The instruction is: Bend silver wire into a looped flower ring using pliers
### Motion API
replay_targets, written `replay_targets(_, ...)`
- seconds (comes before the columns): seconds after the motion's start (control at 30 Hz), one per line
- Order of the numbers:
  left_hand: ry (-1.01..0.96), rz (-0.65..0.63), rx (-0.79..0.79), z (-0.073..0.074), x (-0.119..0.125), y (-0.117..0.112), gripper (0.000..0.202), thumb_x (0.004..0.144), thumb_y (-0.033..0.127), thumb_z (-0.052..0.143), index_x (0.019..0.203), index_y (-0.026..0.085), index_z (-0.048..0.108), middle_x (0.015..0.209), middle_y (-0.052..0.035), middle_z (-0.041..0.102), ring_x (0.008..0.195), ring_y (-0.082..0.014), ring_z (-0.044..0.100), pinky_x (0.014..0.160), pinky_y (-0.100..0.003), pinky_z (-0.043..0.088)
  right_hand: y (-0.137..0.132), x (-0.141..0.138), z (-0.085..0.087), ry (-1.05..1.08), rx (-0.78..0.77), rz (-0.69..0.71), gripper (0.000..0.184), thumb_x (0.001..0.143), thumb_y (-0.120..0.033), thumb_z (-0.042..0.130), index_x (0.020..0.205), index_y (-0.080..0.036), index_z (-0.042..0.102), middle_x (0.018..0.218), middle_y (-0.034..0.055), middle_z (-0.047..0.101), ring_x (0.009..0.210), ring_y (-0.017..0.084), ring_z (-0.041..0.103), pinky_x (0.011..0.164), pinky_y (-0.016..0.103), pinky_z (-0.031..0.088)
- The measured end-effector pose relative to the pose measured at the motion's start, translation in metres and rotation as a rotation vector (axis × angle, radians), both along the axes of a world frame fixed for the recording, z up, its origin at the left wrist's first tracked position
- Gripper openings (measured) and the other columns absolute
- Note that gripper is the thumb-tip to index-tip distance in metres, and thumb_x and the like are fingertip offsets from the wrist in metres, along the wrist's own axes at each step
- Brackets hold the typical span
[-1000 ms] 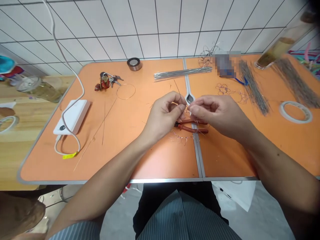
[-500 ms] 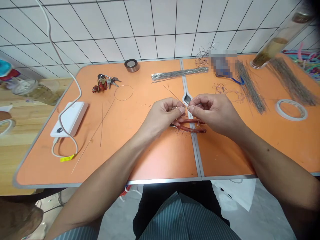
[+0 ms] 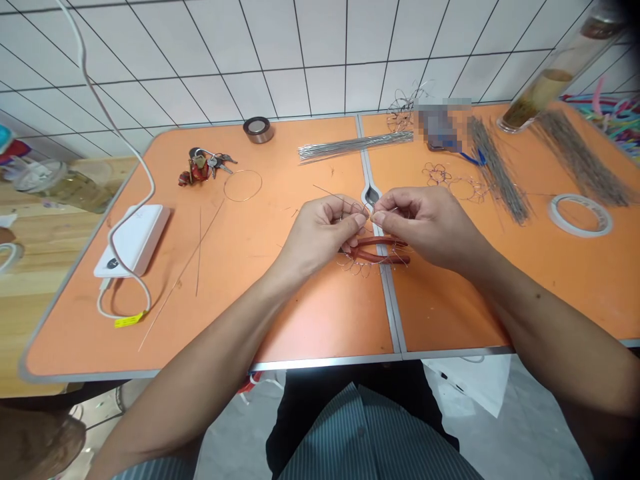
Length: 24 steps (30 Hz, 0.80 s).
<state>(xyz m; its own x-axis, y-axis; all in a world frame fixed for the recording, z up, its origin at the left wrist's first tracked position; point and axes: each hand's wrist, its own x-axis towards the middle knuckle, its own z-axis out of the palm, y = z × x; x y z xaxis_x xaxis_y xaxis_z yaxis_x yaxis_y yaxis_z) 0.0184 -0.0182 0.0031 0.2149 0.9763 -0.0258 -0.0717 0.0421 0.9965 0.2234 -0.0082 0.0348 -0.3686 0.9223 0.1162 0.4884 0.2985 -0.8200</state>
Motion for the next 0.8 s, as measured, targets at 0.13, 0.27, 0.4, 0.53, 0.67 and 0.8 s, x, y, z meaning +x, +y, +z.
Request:
replay_targets(0.13,-0.041,-0.040,-0.033,-0.001,-0.003,0.002,0.018,0.082,0.026,0.088,0.089,0.017,0.074,0.072,-0.0005,0.073,0.053,-0.0089,0.060,0.053,-0.022,0.050,0.002,0.003,0.002,0.021,-0.065,0.028,0.020,0.092,-0.027,0.072,0.073,-0.022,0.066,0.060,-0.0046,0.048,0.057,0.012,0.041,0.055,0.030,0.029)
replay_targets(0.27,-0.089,-0.077,-0.070,-0.002,-0.003,0.002,0.022,0.080,0.030,0.090,0.088,0.017,0.074,0.071,-0.0007,0.073,0.053,-0.0090,0.061,0.052,-0.022,0.049,0.005,0.006,0.003,0.052,-0.151,0.055,0.021,0.093,-0.031,0.076,0.075,-0.023,0.068,0.061,-0.0034,0.054,0.056,0.013,0.045,0.053,0.029,0.032)
replay_targets(0.4,-0.063,-0.059,-0.129,0.000,-0.003,0.003,0.020,0.081,0.027,0.088,0.079,0.017,0.071,0.069,-0.0013,0.072,0.052,-0.0085,0.059,0.051,-0.021,0.047,0.006,0.009,0.003,0.001,-0.111,0.086,0.021,0.096,-0.036,0.076,0.080,-0.023,0.074,0.067,-0.0015,0.061,0.060,0.014,0.050,0.055,0.030,0.036)
replay_targets(0.53,0.021,-0.049,-0.149,0.002,-0.002,0.002,0.020,0.084,0.024,0.084,0.073,0.017,0.069,0.069,-0.0024,0.072,0.053,-0.0084,0.060,0.050,-0.021,0.046,0.004,0.006,0.002,0.010,0.113,-0.036,0.010,0.097,-0.033,0.079,0.101,-0.024,0.081,0.093,0.0041,0.076,0.083,0.020,0.066,0.073,0.033,0.050)
replay_targets(0.67,0.095,-0.088,-0.127,0.003,0.000,-0.003,0.021,0.087,0.025,0.084,0.074,0.017,0.070,0.070,-0.0034,0.072,0.056,-0.0098,0.061,0.052,-0.022,0.047,0.000,0.001,-0.005,-0.011,0.254,-0.040,0.016,0.093,-0.030,0.084,0.108,-0.024,0.083,0.102,0.0059,0.074,0.092,0.023,0.067,0.084,0.037,0.052)
replay_targets(0.8,0.141,-0.166,-0.124,0.002,0.003,-0.007,0.022,0.089,0.028,0.086,0.075,0.017,0.072,0.071,-0.0044,0.072,0.057,-0.0110,0.062,0.053,-0.024,0.048,-0.002,-0.003,-0.010,-0.043,0.244,0.003,0.012,0.093,-0.036,0.084,0.098,-0.026,0.082,0.100,0.0055,0.072,0.092,0.023,0.064,0.081,0.037,0.050)
